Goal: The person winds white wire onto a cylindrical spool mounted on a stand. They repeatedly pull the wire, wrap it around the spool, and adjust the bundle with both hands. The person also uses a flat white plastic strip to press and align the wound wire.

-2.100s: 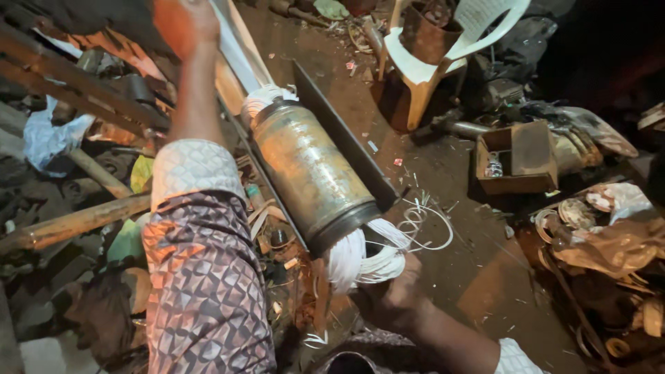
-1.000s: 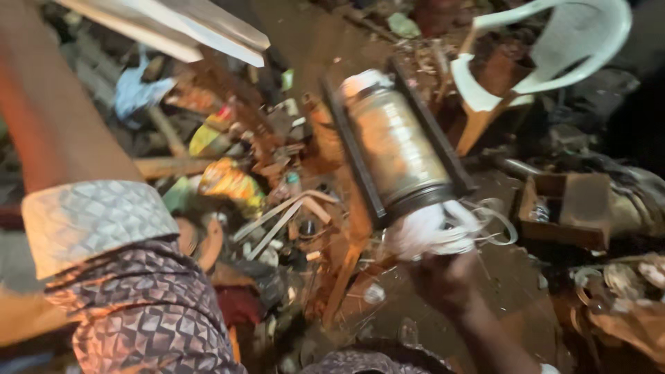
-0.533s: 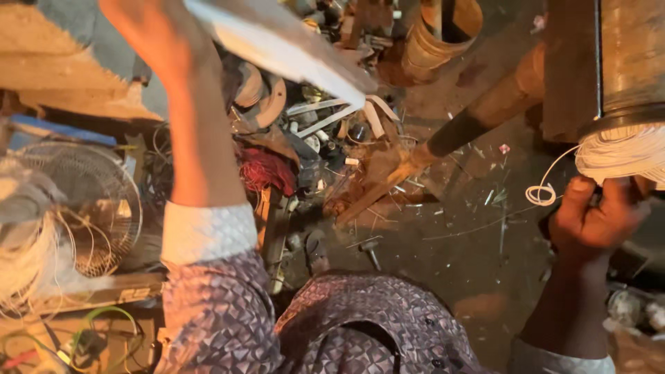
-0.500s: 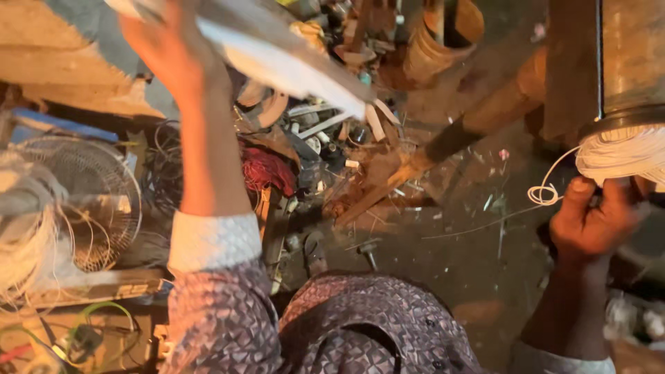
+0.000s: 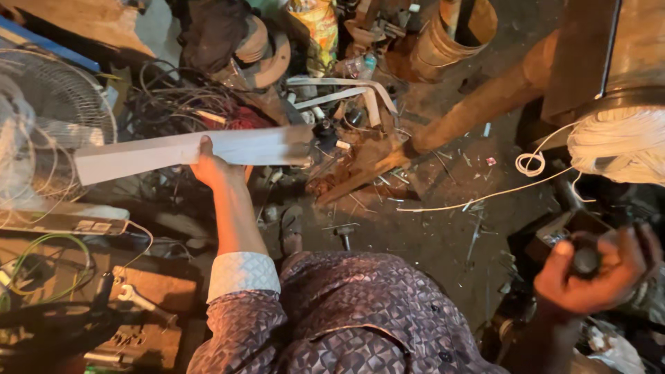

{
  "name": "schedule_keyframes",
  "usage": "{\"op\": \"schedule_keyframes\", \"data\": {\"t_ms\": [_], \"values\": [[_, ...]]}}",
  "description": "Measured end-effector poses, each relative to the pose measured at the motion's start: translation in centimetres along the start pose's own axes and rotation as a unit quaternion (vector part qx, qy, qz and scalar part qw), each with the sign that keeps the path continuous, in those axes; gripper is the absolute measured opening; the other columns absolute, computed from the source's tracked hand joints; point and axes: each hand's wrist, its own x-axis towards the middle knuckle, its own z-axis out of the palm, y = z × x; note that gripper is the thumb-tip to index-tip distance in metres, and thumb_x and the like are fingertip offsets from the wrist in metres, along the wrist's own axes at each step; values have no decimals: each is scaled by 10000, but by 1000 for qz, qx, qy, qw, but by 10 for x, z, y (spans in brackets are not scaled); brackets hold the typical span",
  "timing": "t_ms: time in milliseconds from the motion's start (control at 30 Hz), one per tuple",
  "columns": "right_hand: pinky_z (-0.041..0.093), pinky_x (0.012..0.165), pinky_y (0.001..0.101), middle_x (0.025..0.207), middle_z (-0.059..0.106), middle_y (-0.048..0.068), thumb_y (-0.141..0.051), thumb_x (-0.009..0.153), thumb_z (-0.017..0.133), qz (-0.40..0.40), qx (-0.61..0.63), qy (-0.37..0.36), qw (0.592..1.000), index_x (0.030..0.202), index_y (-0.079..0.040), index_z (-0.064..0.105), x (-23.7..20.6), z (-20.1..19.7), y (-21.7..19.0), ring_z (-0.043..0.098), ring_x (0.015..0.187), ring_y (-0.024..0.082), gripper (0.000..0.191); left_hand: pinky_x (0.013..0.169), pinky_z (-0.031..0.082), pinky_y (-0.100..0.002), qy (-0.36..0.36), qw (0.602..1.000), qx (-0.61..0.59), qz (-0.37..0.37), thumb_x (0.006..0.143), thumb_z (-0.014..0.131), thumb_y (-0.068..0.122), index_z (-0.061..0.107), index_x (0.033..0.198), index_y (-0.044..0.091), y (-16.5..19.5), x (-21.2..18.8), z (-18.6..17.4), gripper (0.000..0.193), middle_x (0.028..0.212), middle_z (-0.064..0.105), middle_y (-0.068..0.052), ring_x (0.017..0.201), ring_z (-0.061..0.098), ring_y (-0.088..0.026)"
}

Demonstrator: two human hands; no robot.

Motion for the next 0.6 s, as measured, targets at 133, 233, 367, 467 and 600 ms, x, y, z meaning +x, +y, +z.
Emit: {"op": "schedule_keyframes", "data": {"t_ms": [133, 233, 367, 467, 600], "values": [[540, 914, 273, 1299, 556, 115, -218, 1077, 711, 177, 69, 12, 982, 1479, 50, 453, -51, -12, 14, 628, 1045, 155, 548, 841, 606, -651, -6, 1000, 5, -5, 892, 649, 50, 496, 1341, 120, -41, 14, 21, 480, 1224, 623, -148, 1090, 668, -409], [507, 930, 271, 1352, 524, 114, -129, 1086, 690, 177, 25, -9, 984, 1435, 35, 473, -76, -27, 11, 592, 1096, 162, 442, 853, 605, -616, -30, 999, -19, -35, 876, 698, 71, 518, 1333, 71, -76, 28, 72, 492, 1223, 651, -162, 1071, 704, -405], [544, 899, 297, 1365, 540, 143, -98, 995, 697, 235, -42, -69, 969, 1435, 11, 525, -83, -32, -10, 624, 1125, 194, 485, 555, 381, -464, -65, 994, 80, -49, 909, 781, 233, 501, 1454, 140, -115, 32, 129, 620, 1152, 585, -227, 855, 548, -360], [512, 1018, 381, 1337, 582, 175, -36, 926, 732, 145, -201, -135, 959, 1388, 22, 578, -79, -17, -33, 608, 1209, 305, 491, 792, 425, -494, -69, 988, 138, -32, 800, 849, 205, 415, 1445, 97, -137, 28, 136, 784, 1266, 543, -221, 1052, 544, -386], [544, 906, 332, 1385, 584, 189, -56, 915, 712, 227, -97, -162, 955, 1362, 17, 589, -78, 10, -55, 642, 1079, 269, 469, 1094, 381, -541, -237, 736, 517, 368, 713, 943, 190, 377, 1415, -121, -160, 8, 89, 953, 1398, 484, -315, 1299, 489, -483]]}}
